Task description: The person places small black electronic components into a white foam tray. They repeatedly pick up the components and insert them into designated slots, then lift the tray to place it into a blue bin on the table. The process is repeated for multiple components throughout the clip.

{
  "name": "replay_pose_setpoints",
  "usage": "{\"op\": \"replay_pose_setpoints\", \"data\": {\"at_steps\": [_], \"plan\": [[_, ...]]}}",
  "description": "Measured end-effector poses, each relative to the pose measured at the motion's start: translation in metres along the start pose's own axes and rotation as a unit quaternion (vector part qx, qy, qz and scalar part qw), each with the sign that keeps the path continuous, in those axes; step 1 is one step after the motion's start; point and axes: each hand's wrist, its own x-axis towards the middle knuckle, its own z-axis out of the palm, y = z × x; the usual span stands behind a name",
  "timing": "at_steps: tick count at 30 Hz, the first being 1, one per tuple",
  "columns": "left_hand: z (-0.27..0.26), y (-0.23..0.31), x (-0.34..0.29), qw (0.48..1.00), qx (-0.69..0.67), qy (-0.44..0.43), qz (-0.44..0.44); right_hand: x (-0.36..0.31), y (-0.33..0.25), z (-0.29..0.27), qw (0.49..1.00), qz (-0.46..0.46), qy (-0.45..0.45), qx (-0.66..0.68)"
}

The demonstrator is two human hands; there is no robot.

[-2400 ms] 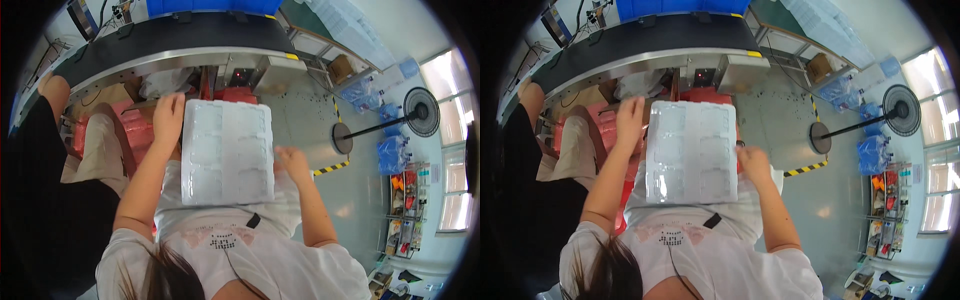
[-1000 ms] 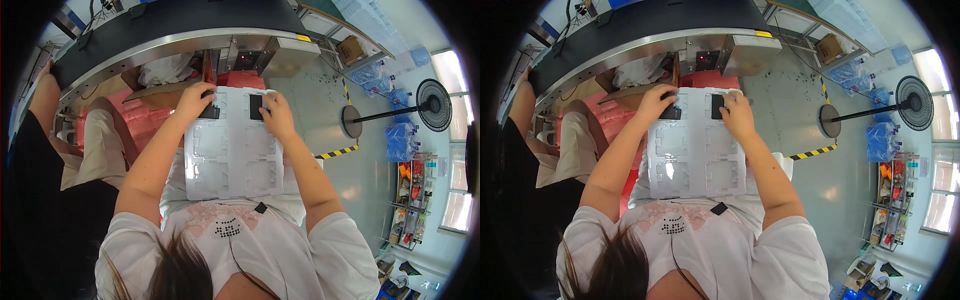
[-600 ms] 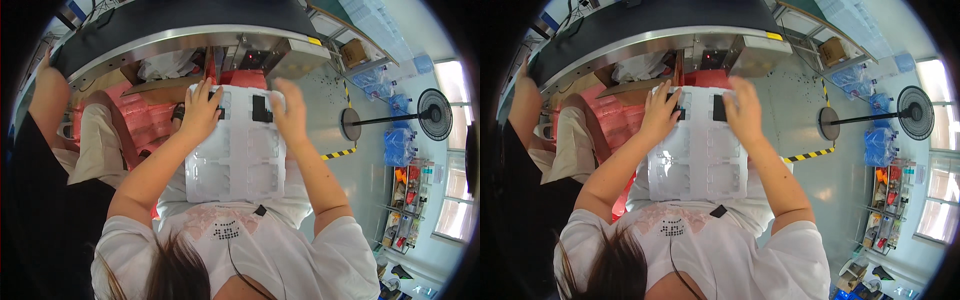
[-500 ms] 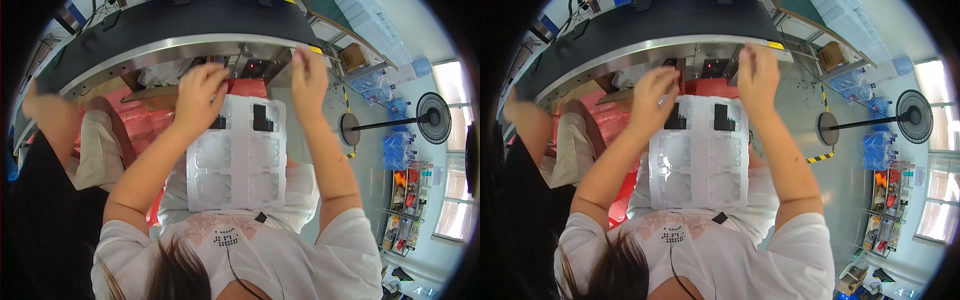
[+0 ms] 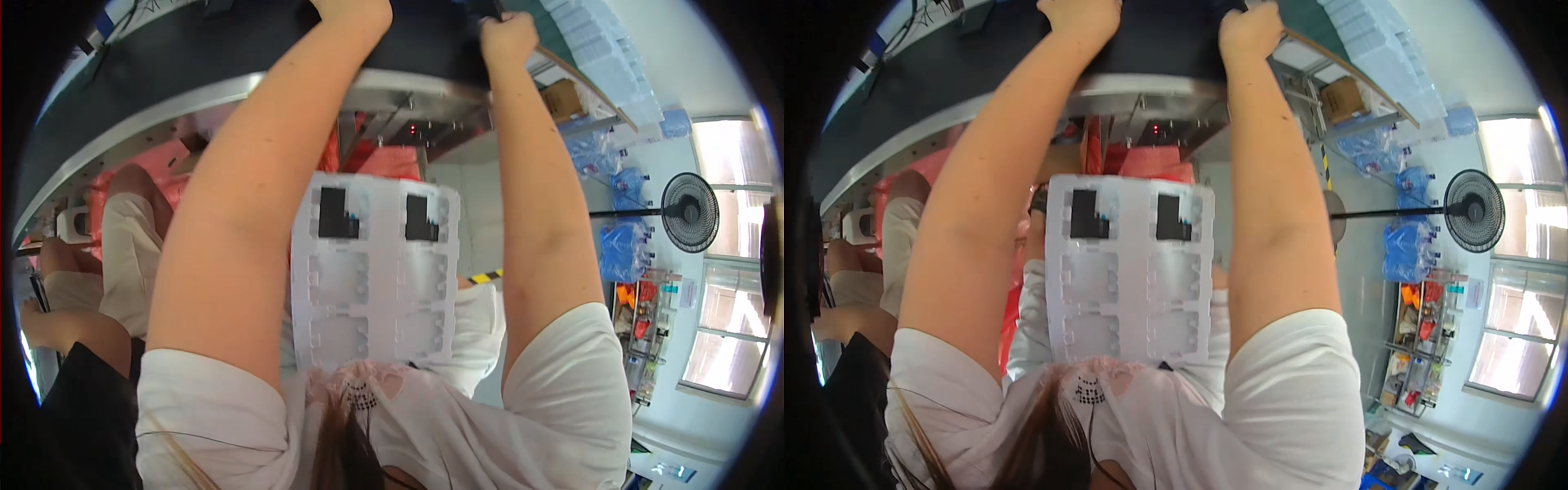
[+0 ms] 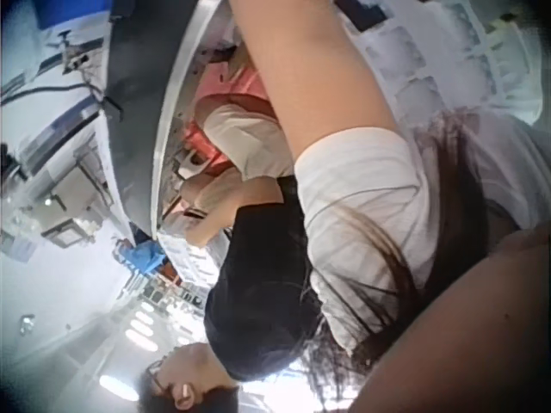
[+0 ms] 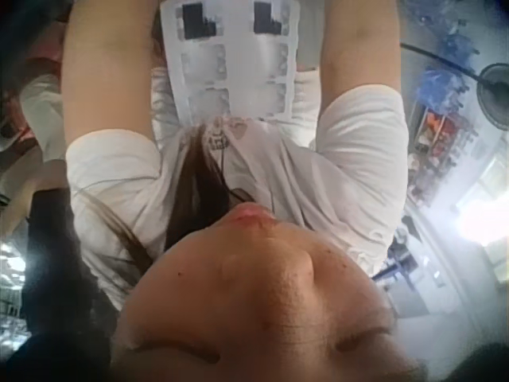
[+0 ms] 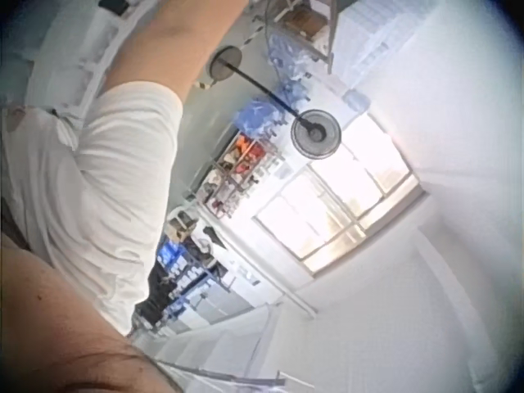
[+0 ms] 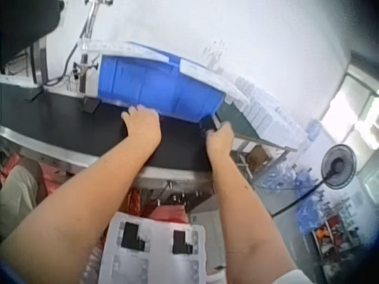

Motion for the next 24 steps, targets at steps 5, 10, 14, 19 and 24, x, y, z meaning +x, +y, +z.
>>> {"op": "replay_pose_setpoints", "data": {"at_steps": [5,10,14,19,24], "plan": [[-0.030,-0.030,-0.038,0.992,-0.097,0.078,0.030,-0.077,-0.029,-0.102,0.909,0.041,-0.064,0.410],[-0.063,-0.049,-0.100,0.964,-0.258,0.018,0.060,-0.173,0.012,-0.176,0.846,0.081,-0.349,0.396],[-0.095,-0.059,-0.186,0.873,-0.485,-0.033,0.039,-0.246,0.059,-0.168,0.782,0.132,-0.539,0.284],[-0.063,-0.088,-0.262,0.865,-0.422,-0.266,0.050,-0.312,0.084,-0.156,0.898,-0.096,-0.402,0.154],[-0.007,-0.112,-0.316,0.927,-0.248,-0.192,0.206,-0.362,0.085,-0.178,0.908,-0.236,-0.334,0.088]]}}
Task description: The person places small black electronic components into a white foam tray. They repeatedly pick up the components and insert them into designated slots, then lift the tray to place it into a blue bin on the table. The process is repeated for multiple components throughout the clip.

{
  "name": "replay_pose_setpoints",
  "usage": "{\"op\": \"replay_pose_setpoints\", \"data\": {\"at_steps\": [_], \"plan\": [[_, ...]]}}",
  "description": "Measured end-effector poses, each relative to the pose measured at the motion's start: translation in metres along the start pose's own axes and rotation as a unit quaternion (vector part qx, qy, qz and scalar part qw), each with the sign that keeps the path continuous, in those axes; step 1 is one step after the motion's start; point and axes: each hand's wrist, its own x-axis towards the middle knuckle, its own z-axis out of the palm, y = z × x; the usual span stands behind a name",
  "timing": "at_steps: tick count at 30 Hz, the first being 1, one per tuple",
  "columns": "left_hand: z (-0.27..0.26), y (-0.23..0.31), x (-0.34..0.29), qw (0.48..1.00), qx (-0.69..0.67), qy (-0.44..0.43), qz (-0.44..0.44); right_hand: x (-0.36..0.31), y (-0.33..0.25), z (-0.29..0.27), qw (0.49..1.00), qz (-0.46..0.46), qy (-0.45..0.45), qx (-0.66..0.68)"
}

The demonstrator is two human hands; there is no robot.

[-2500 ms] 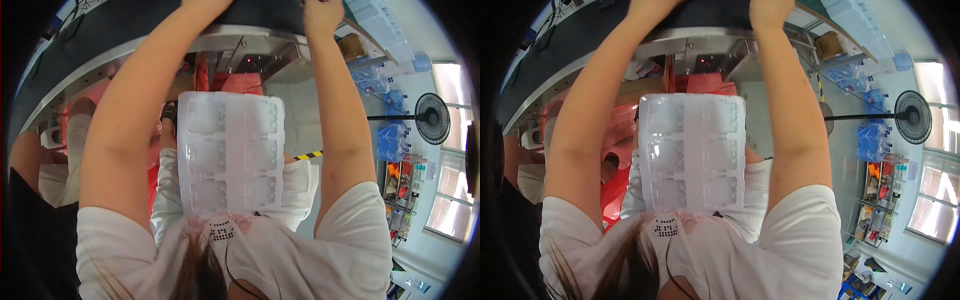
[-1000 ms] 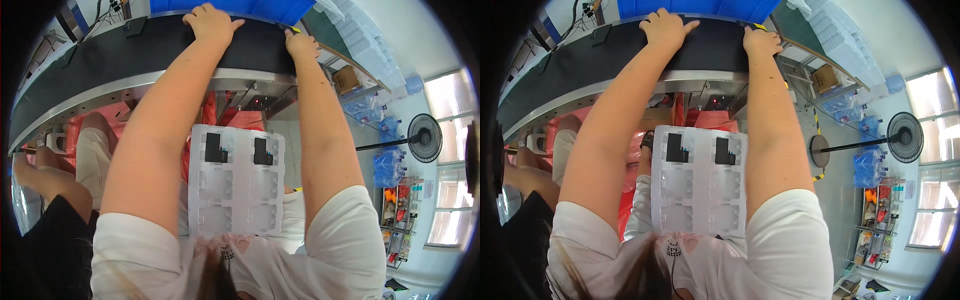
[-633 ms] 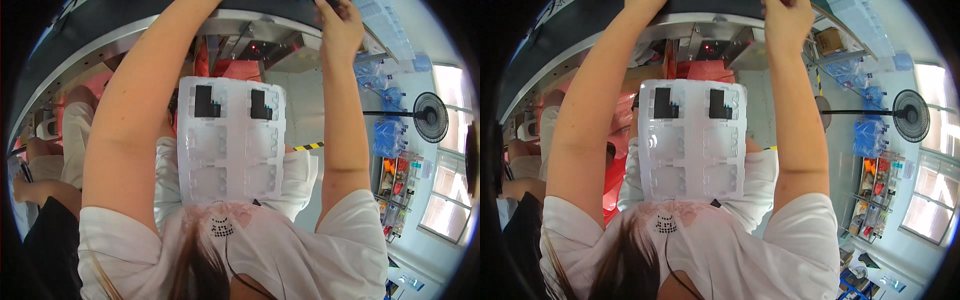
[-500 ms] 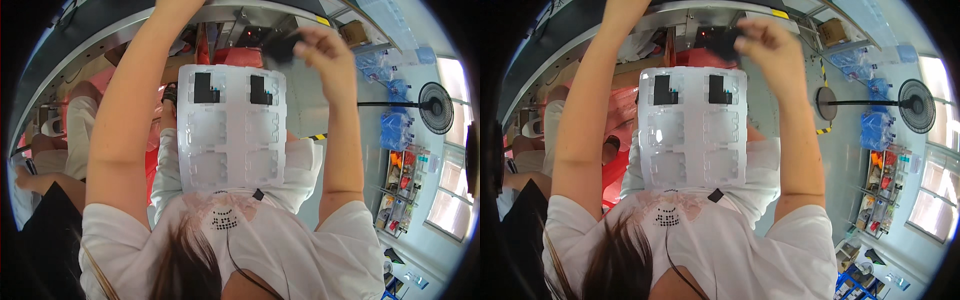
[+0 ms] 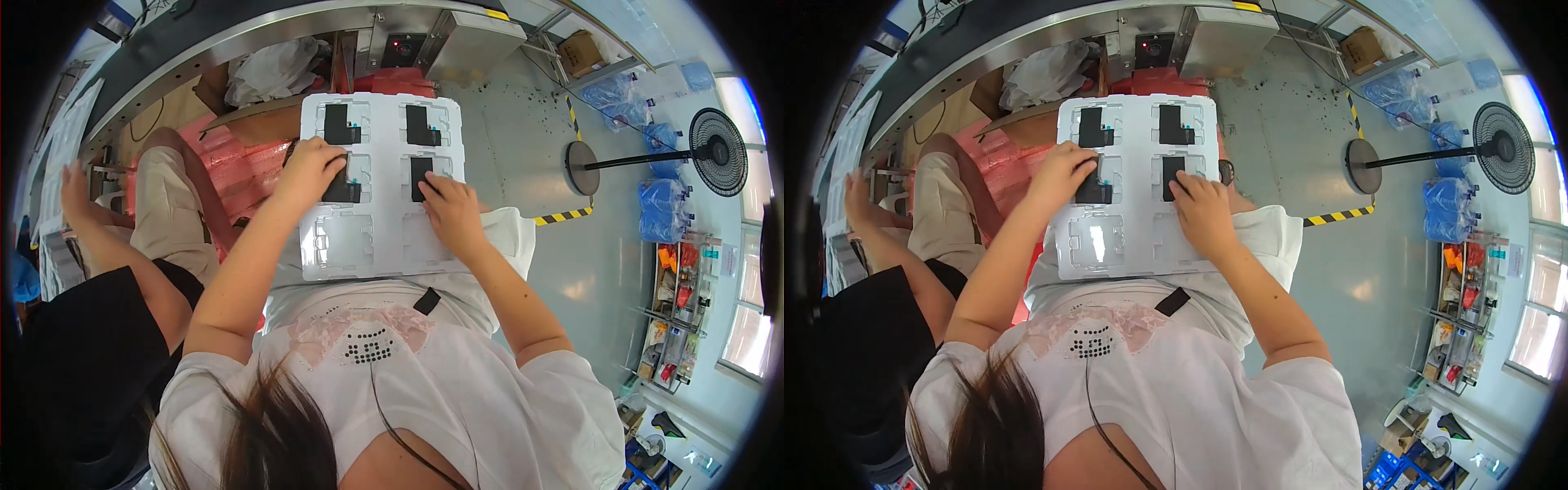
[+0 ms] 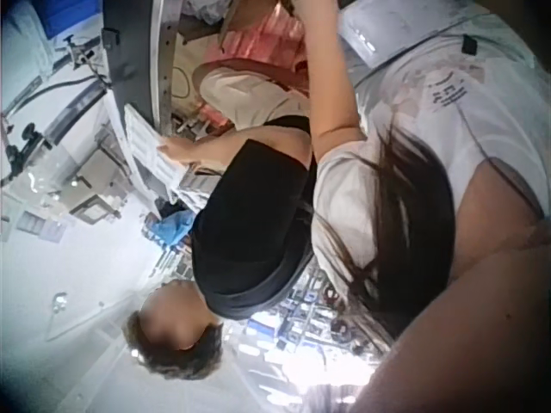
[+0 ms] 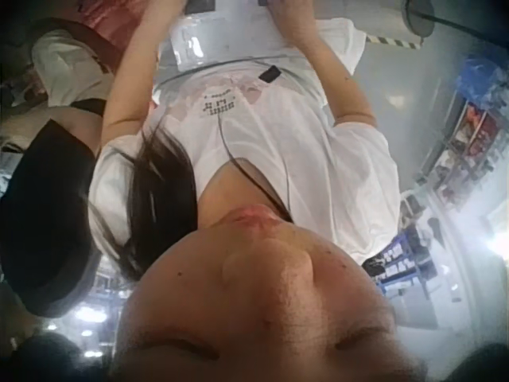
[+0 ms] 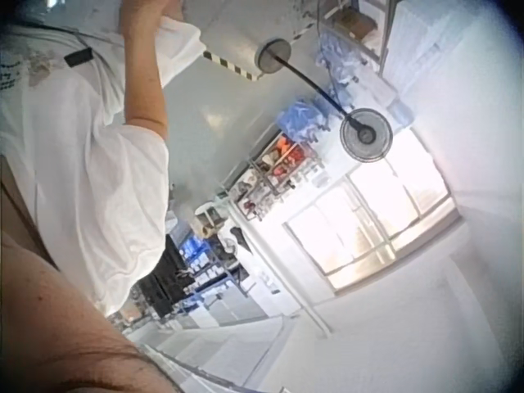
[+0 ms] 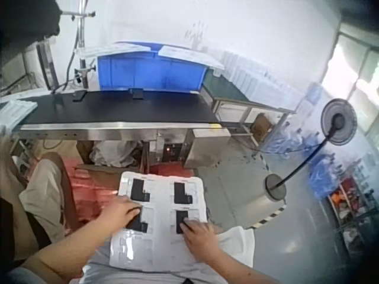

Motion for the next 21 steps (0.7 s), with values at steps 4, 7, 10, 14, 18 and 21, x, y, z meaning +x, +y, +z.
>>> {"op": "replay_pose_setpoints", "data": {"at_steps": [4,7,10,14,18,21], "plan": [[0.017,0.015,-0.024,0.978,0.150,0.140,0.024,-0.013,-0.007,0.000,0.999,0.005,0.011,-0.049],[0.025,0.011,-0.031,0.977,0.136,0.157,-0.041,-0.008,-0.002,-0.002,1.000,0.023,0.001,-0.003],[0.022,0.017,-0.029,0.972,0.146,0.175,-0.050,0.000,-0.002,-0.002,0.999,0.034,-0.014,0.011],[0.026,0.009,-0.028,0.977,0.131,0.140,-0.089,-0.007,-0.013,-0.005,0.998,0.006,-0.058,0.022],[-0.019,0.026,0.001,0.977,0.007,0.207,-0.043,0.059,-0.019,-0.053,0.997,0.000,0.071,-0.010],[-0.087,0.040,0.065,0.931,-0.039,0.351,0.093,0.179,0.001,-0.111,0.973,-0.098,0.207,-0.042]]}}
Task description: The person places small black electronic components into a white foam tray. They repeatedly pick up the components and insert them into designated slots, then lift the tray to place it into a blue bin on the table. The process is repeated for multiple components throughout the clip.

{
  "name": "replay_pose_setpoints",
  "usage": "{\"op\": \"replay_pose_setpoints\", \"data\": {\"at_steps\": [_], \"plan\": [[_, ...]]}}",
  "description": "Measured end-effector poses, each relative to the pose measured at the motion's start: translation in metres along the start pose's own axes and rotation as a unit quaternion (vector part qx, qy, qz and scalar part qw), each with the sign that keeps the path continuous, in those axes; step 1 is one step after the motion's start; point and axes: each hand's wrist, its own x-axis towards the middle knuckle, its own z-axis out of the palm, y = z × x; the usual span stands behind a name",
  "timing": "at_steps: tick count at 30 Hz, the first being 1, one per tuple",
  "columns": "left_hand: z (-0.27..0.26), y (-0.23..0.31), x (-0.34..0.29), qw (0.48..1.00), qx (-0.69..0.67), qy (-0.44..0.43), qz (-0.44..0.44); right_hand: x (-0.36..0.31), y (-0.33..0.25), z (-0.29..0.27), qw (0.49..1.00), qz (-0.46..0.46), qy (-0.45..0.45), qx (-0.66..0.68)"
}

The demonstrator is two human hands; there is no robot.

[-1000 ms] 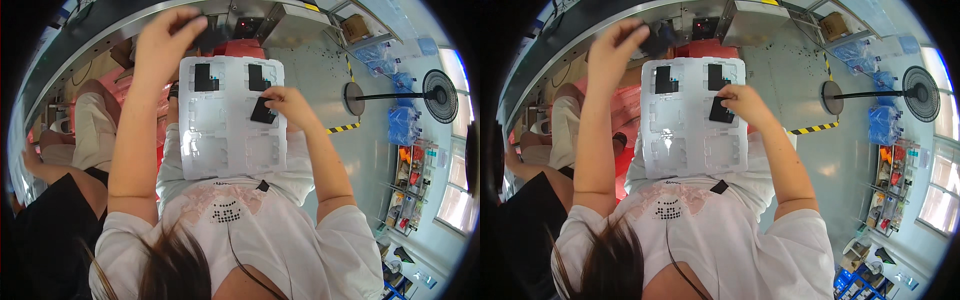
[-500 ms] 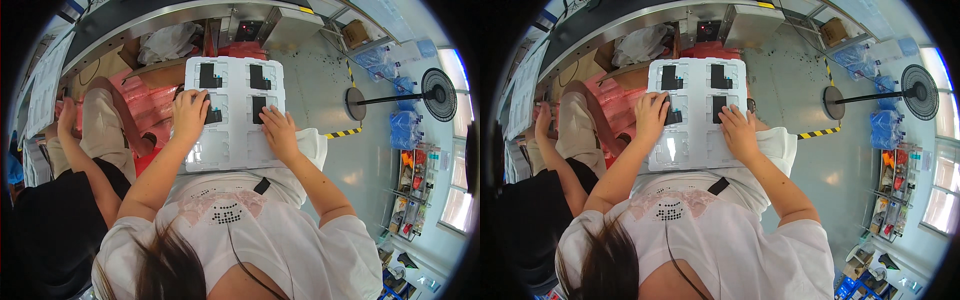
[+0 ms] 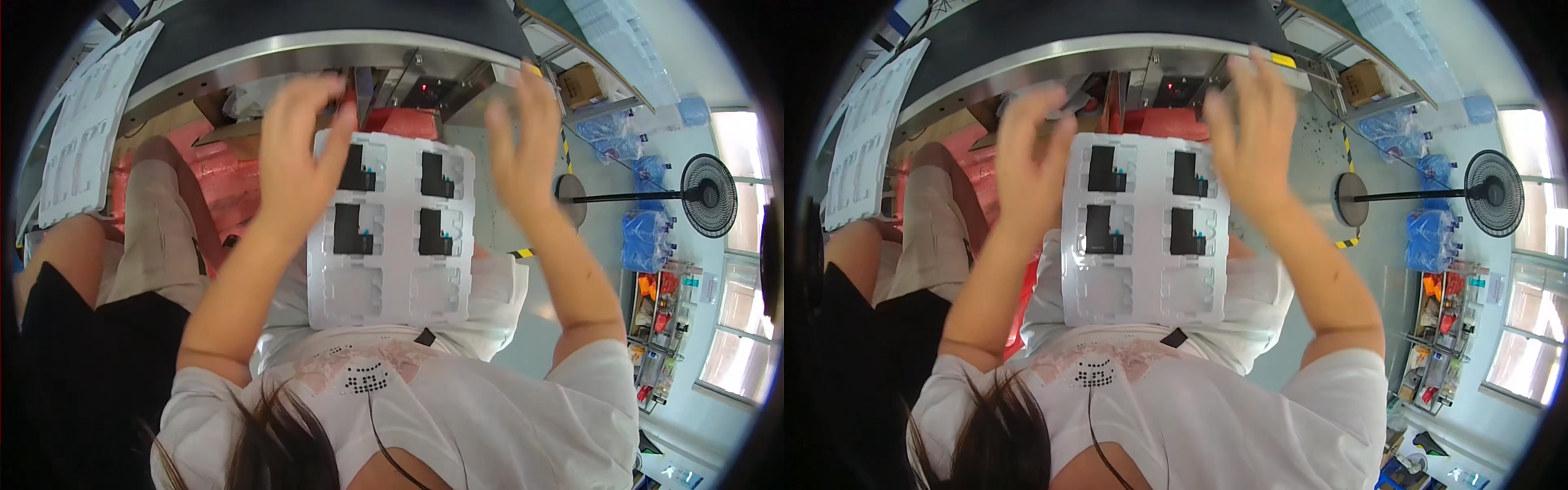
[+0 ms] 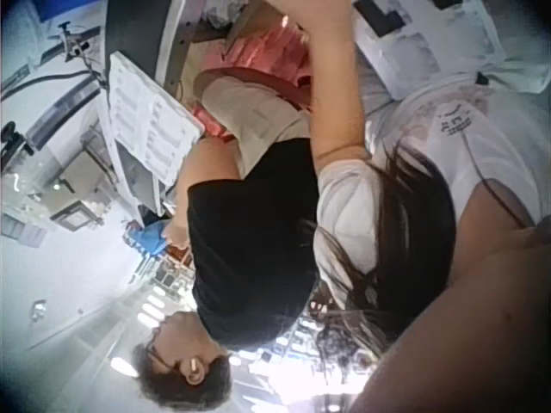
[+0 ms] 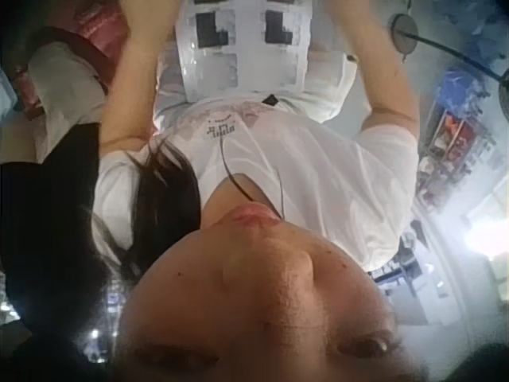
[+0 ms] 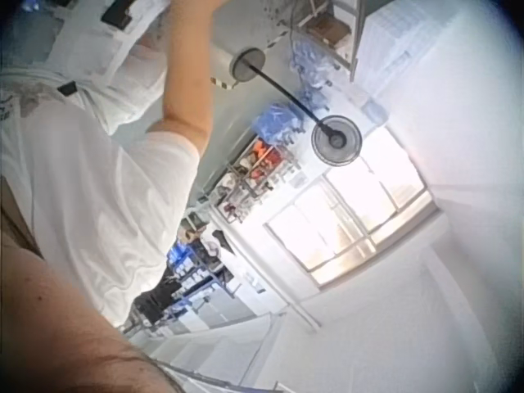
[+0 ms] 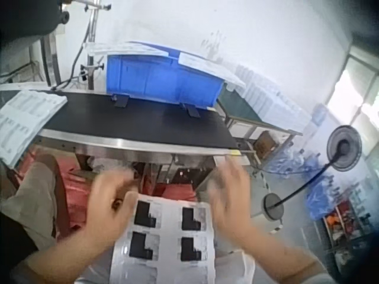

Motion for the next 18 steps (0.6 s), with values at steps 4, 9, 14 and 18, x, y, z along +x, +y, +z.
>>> {"op": "replay_pose_setpoints", "data": {"at_steps": [4,9,14,18], "plan": [[0.034,-0.033,0.140,0.971,0.221,0.092,0.018,0.137,0.072,0.050,0.980,0.101,0.100,-0.137],[0.099,-0.090,0.188,0.861,0.449,-0.084,-0.224,0.182,0.136,0.116,0.889,0.380,-0.082,-0.242],[0.115,-0.104,0.187,0.862,0.443,-0.058,-0.240,0.185,0.203,0.135,0.930,0.342,-0.077,-0.111],[0.097,-0.080,0.167,0.957,0.233,-0.032,-0.171,0.142,0.152,0.116,0.958,0.253,0.102,-0.089]]}}
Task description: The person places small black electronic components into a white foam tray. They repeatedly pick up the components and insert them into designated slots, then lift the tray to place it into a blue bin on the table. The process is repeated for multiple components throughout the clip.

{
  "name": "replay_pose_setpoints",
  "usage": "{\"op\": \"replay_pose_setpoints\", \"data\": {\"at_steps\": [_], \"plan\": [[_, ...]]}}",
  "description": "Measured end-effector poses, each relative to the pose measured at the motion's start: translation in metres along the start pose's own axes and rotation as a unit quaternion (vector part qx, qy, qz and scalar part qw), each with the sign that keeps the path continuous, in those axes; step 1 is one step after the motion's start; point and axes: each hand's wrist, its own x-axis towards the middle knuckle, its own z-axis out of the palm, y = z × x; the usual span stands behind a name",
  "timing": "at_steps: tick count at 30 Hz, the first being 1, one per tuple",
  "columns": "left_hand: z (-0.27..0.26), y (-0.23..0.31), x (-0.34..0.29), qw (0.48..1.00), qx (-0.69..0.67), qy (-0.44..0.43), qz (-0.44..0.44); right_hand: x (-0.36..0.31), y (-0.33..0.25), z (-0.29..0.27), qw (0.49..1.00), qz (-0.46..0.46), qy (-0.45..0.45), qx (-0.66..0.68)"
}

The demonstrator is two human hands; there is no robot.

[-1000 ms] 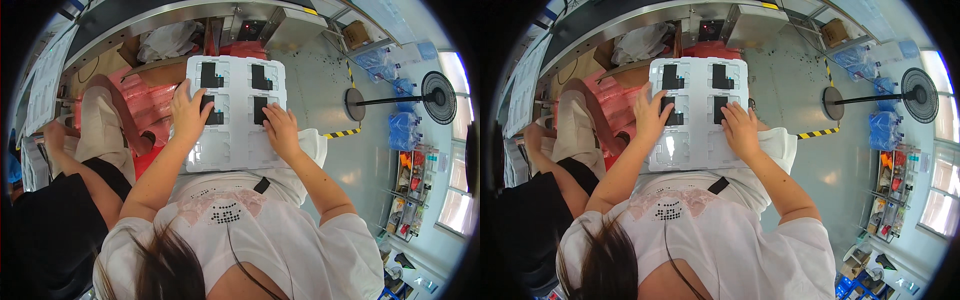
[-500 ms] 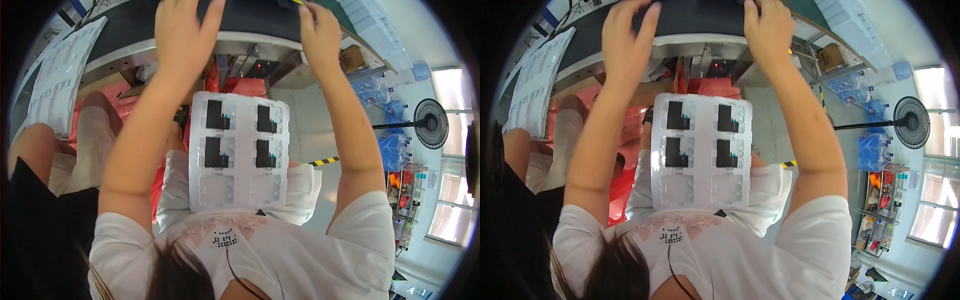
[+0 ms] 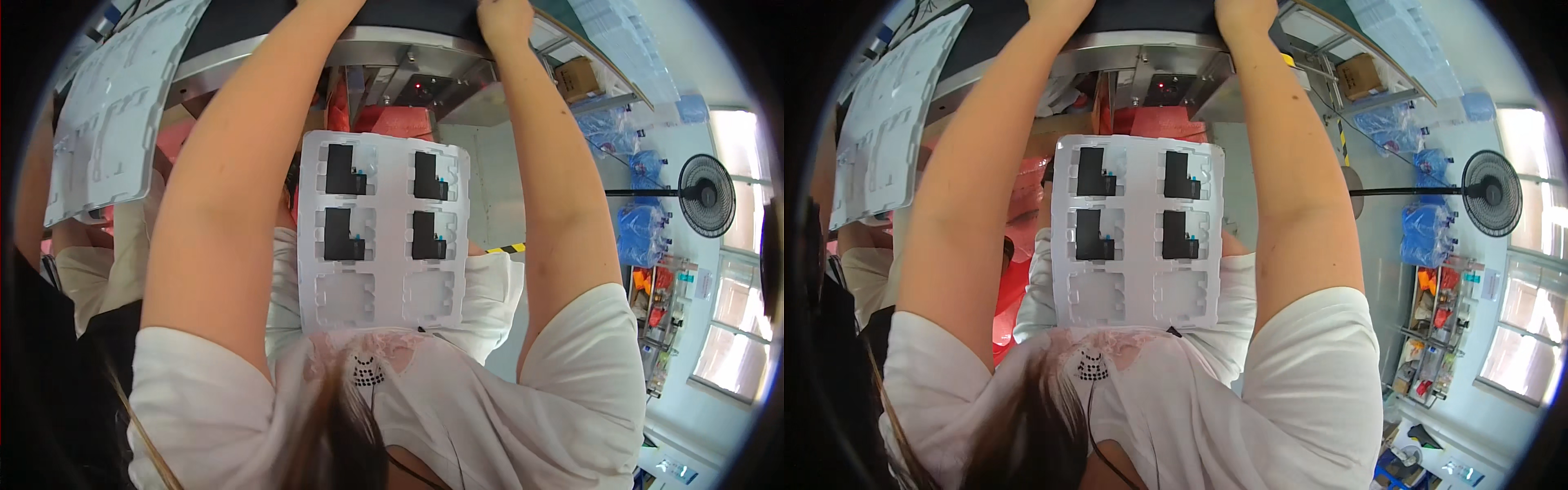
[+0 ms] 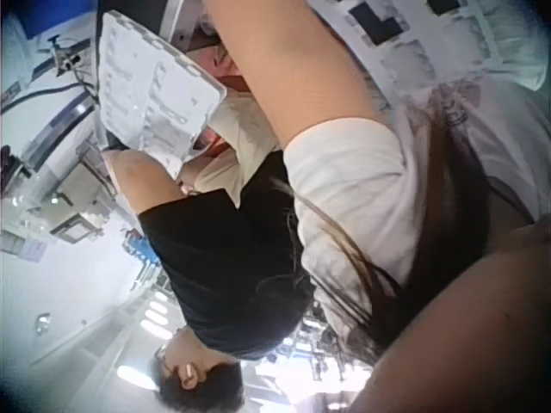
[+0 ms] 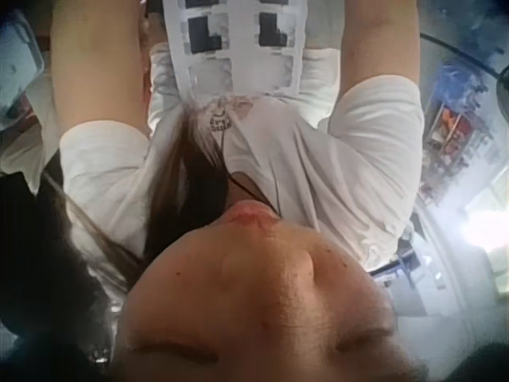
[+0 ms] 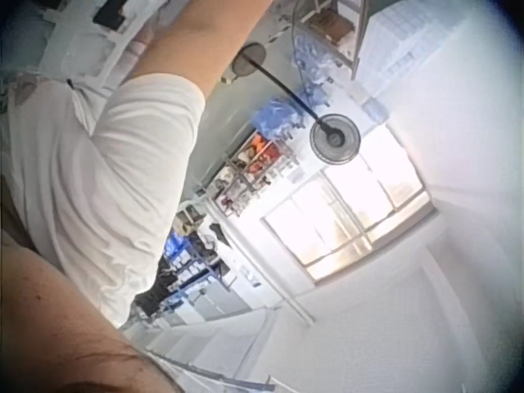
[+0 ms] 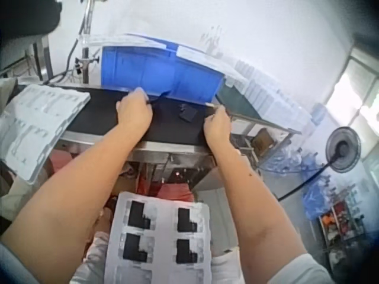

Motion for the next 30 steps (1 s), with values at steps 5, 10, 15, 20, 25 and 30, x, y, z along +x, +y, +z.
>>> {"op": "replay_pose_setpoints", "data": {"at_steps": [5,10,15,20,25,30], "plan": [[-0.036,0.001,-0.081,0.947,-0.305,0.099,0.021,0.012,0.005,-0.007,0.997,-0.043,0.059,0.002],[-0.127,0.018,-0.186,0.913,-0.398,0.021,-0.087,0.026,-0.008,-0.007,0.953,0.034,-0.274,-0.124],[-0.162,-0.012,-0.260,0.897,-0.399,-0.148,-0.117,-0.017,-0.035,-0.023,0.942,0.086,-0.256,-0.197],[-0.160,-0.029,-0.291,0.886,-0.308,-0.334,-0.086,0.002,-0.003,-0.024,0.988,0.086,-0.098,-0.081],[-0.149,-0.053,-0.300,0.860,-0.301,-0.399,-0.106,-0.027,0.007,-0.093,0.972,0.082,-0.057,0.213],[-0.138,-0.071,-0.329,0.875,-0.252,-0.413,0.005,-0.142,0.000,-0.208,0.901,0.003,-0.317,0.297]]}}
